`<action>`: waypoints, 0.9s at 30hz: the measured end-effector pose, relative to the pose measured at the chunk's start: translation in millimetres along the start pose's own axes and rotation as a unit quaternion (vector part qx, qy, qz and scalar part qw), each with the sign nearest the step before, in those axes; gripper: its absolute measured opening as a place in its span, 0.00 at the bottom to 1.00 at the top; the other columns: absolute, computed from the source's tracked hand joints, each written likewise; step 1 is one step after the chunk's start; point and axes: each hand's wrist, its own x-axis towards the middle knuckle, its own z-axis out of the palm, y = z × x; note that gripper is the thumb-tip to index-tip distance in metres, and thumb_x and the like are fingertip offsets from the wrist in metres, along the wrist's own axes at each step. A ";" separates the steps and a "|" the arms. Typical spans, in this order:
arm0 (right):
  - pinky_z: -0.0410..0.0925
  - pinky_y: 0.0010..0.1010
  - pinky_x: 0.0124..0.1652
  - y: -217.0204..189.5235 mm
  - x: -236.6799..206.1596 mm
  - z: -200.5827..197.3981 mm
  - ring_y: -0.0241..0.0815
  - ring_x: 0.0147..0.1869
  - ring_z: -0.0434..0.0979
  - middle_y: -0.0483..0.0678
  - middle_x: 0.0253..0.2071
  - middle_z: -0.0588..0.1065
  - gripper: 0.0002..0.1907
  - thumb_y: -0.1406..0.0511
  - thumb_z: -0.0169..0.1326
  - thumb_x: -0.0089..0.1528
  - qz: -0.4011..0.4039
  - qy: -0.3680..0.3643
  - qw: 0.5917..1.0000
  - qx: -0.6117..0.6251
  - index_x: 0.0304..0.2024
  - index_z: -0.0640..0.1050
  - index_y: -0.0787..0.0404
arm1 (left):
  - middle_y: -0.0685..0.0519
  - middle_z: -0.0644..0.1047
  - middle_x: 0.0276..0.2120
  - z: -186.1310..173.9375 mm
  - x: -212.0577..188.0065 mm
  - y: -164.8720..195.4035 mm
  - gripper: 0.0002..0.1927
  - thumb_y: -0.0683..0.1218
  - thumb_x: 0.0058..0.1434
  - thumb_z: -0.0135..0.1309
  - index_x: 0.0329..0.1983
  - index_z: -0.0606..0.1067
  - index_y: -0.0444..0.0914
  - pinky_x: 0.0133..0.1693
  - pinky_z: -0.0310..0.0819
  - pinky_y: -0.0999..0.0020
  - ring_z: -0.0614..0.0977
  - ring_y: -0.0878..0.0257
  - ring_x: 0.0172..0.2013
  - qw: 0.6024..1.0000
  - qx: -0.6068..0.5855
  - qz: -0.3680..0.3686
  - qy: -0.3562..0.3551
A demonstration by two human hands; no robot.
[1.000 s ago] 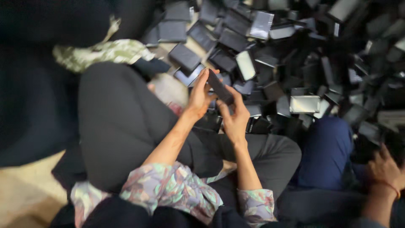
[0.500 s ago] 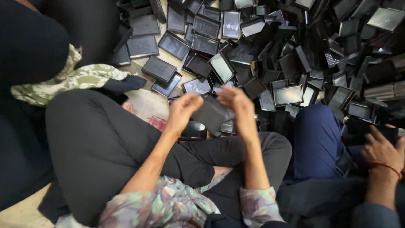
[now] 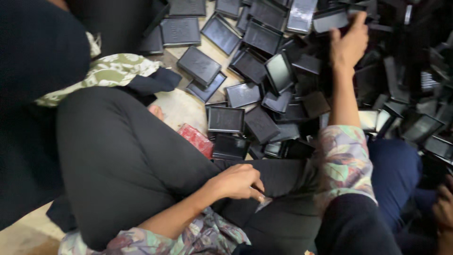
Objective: The person sits on the floor and repeatedly picks up small black box components from a large pile. They align and press the two halves of each box together, then place the assembled unit on their lap. The process continues with many identical units.
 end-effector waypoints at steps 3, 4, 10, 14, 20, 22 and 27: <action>0.71 0.33 0.49 -0.8 -17.8 -4.6 0.46 0.46 0.79 0.50 0.41 0.77 0.12 0.72 0.57 0.61 0.069 0.014 0.984 0.164 0.45 0.72 0.63 | 0.49 0.83 0.37 11.0 -1.8 -2.0 0.16 0.55 0.47 0.66 0.35 0.86 0.43 0.50 0.72 0.55 0.79 0.49 0.49 0.999 0.028 -0.014 -0.010; 0.70 0.31 0.46 -4.6 -24.5 -13.0 0.41 0.43 0.76 0.47 0.39 0.76 0.10 0.72 0.54 0.61 0.112 0.025 0.968 0.224 0.46 0.72 0.64 | 0.50 0.84 0.36 15.2 -0.9 -4.9 0.15 0.55 0.47 0.67 0.34 0.86 0.43 0.49 0.73 0.56 0.80 0.49 0.48 0.999 0.031 -0.010 -0.005; 0.61 0.20 0.41 -76.9 -71.9 -91.2 0.28 0.39 0.65 0.40 0.38 0.68 0.07 0.72 0.59 0.74 0.128 -0.004 0.890 0.438 0.44 0.73 0.62 | 0.52 0.84 0.45 -2.6 20.8 -27.6 0.13 0.52 0.66 0.61 0.46 0.83 0.40 0.48 0.79 0.66 0.85 0.63 0.46 0.958 -0.174 0.093 0.206; 0.61 0.24 0.39 -163.3 -119.9 -126.5 0.32 0.37 0.66 0.44 0.35 0.70 0.09 0.69 0.61 0.64 0.237 -0.167 0.805 0.517 0.43 0.74 0.61 | 0.50 0.82 0.46 -60.7 22.0 -43.6 0.22 0.51 0.66 0.51 0.58 0.68 0.34 0.42 0.82 0.62 0.83 0.61 0.41 0.725 -0.623 -0.038 0.292; 0.57 0.49 0.64 -222.6 -138.6 -138.9 0.62 0.72 0.57 0.67 0.69 0.61 0.37 0.61 0.71 0.51 -0.088 -0.301 0.899 0.306 0.60 0.72 0.61 | 0.50 0.81 0.47 -84.4 20.7 -53.7 0.22 0.43 0.59 0.65 0.55 0.77 0.31 0.48 0.75 0.69 0.81 0.66 0.47 0.732 -0.348 -0.030 0.585; 0.56 0.49 0.67 -231.5 -135.2 -131.5 0.62 0.74 0.56 0.65 0.71 0.60 0.43 0.60 0.70 0.50 -0.098 -0.311 0.894 0.308 0.65 0.68 0.60 | 0.50 0.82 0.46 -80.9 24.0 -50.6 0.20 0.45 0.60 0.64 0.54 0.79 0.31 0.47 0.74 0.68 0.80 0.65 0.46 0.759 -0.386 0.018 0.524; 0.62 0.42 0.66 -232.3 -128.2 -114.5 0.59 0.70 0.67 0.62 0.69 0.68 0.46 0.61 0.67 0.53 -0.074 -0.261 0.916 0.297 0.72 0.64 0.58 | 0.54 0.83 0.47 -141.0 16.1 -52.0 0.21 0.52 0.63 0.61 0.56 0.80 0.37 0.49 0.73 0.68 0.81 0.64 0.47 0.846 -0.315 -0.043 0.427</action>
